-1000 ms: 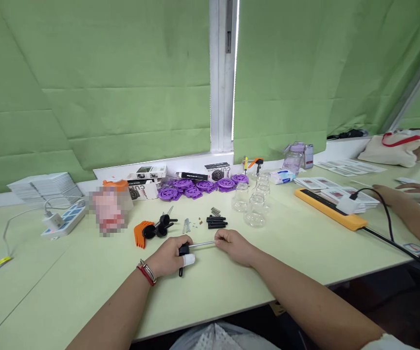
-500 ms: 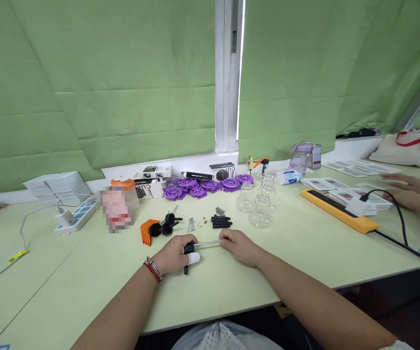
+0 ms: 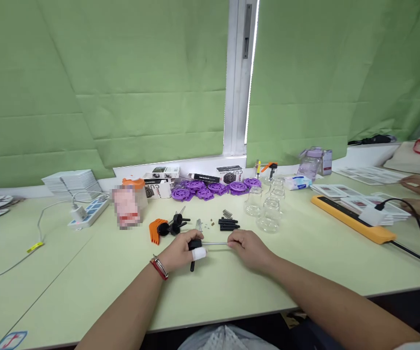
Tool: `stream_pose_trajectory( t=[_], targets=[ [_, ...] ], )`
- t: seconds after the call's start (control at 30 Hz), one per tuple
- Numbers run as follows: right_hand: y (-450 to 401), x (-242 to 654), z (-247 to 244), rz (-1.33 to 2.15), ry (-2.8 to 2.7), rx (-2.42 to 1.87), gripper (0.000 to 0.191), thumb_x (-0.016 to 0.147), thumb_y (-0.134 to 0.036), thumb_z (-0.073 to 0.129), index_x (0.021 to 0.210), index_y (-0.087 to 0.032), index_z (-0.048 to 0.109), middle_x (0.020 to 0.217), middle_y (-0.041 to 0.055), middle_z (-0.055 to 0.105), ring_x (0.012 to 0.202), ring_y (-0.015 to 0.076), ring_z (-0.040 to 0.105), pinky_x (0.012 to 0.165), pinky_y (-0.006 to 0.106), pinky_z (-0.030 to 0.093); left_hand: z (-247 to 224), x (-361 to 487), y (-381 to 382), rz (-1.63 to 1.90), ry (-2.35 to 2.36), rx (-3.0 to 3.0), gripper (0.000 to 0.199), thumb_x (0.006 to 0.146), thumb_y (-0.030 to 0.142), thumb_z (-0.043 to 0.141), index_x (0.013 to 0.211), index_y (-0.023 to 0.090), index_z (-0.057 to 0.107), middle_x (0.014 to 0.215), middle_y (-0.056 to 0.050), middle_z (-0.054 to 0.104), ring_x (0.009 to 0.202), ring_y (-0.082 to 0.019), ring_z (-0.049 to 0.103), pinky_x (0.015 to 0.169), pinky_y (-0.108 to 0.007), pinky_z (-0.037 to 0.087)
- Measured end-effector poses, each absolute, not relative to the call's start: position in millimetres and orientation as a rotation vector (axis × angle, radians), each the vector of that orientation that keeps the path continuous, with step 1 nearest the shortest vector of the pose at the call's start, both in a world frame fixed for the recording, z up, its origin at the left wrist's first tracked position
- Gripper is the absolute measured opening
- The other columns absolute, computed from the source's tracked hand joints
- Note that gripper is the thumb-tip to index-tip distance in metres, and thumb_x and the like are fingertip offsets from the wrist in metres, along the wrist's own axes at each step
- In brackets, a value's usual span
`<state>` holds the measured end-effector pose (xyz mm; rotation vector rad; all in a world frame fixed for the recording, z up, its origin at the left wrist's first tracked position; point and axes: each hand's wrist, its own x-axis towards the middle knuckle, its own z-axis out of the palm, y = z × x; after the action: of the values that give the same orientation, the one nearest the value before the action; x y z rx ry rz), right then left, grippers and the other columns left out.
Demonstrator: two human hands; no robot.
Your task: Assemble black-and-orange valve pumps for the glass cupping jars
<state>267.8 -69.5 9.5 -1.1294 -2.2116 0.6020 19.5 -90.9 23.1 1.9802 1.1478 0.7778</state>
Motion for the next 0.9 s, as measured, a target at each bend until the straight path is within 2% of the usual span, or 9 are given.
stream_pose_trajectory(
  t=[0.13, 0.27, 0.33, 0.53, 0.7, 0.9],
  targets=[
    [-38, 264, 41, 0.410, -2.142, -1.307, 0.024, 0.085, -0.028, 0.045, 0.072, -0.019, 0.062, 0.073, 0.0032, 0.063, 0.070, 0.0155, 0.054, 0.062, 0.024, 0.034, 27, 11, -85, 1.280, 1.176, 1.773, 0.035, 0.085, 0.040, 0.045, 0.114, 0.021, 0.044, 0.088, -0.002, 0.053, 0.056, -0.009, 0.044, 0.054, -0.023, 0.038],
    [16, 246, 63, 0.226, -2.072, -1.546, 0.027, 0.087, -0.029, 0.043, 0.074, -0.018, 0.065, 0.073, 0.0049, 0.065, 0.070, 0.0166, 0.055, 0.057, 0.025, 0.032, 28, -4, -76, 1.678, 1.348, 1.469, 0.028, 0.084, 0.041, 0.046, 0.103, 0.021, 0.049, 0.077, 0.001, 0.054, 0.049, -0.008, 0.039, 0.047, -0.021, 0.033],
    [41, 234, 64, 0.211, -2.068, -1.663, 0.025, 0.087, -0.028, 0.045, 0.082, -0.019, 0.067, 0.084, 0.0064, 0.067, 0.076, 0.0177, 0.058, 0.059, 0.025, 0.034, 27, -11, -72, 1.769, 1.411, 1.345, 0.026, 0.082, 0.041, 0.049, 0.098, 0.020, 0.051, 0.073, 0.001, 0.054, 0.049, -0.008, 0.040, 0.045, -0.020, 0.032],
    [87, 207, 39, 0.257, -2.094, -1.816, 0.024, 0.086, -0.024, 0.049, 0.095, -0.016, 0.070, 0.096, 0.0126, 0.068, 0.090, 0.0214, 0.061, 0.068, 0.026, 0.040, 24, -18, -66, 1.849, 1.483, 1.198, 0.024, 0.077, 0.037, 0.054, 0.093, 0.020, 0.053, 0.071, 0.002, 0.053, 0.050, -0.008, 0.042, 0.044, -0.019, 0.031],
    [104, 200, 25, 0.242, -2.175, -1.852, 0.022, 0.085, -0.024, 0.052, 0.096, -0.018, 0.071, 0.096, 0.0132, 0.068, 0.091, 0.0221, 0.062, 0.070, 0.027, 0.042, 26, -17, -68, 1.818, 1.458, 1.146, 0.023, 0.077, 0.036, 0.054, 0.093, 0.020, 0.053, 0.070, 0.003, 0.053, 0.048, -0.006, 0.040, 0.043, -0.018, 0.031],
    [111, 192, 17, 0.130, -2.294, -1.834, 0.022, 0.079, -0.009, 0.053, 0.094, -0.009, 0.070, 0.097, 0.0190, 0.067, 0.097, 0.0263, 0.060, 0.077, 0.030, 0.042, 29, -14, -69, 1.802, 1.428, 1.114, 0.021, 0.076, 0.033, 0.055, 0.093, 0.020, 0.053, 0.069, 0.003, 0.053, 0.047, -0.006, 0.039, 0.043, -0.018, 0.030]
  ],
)
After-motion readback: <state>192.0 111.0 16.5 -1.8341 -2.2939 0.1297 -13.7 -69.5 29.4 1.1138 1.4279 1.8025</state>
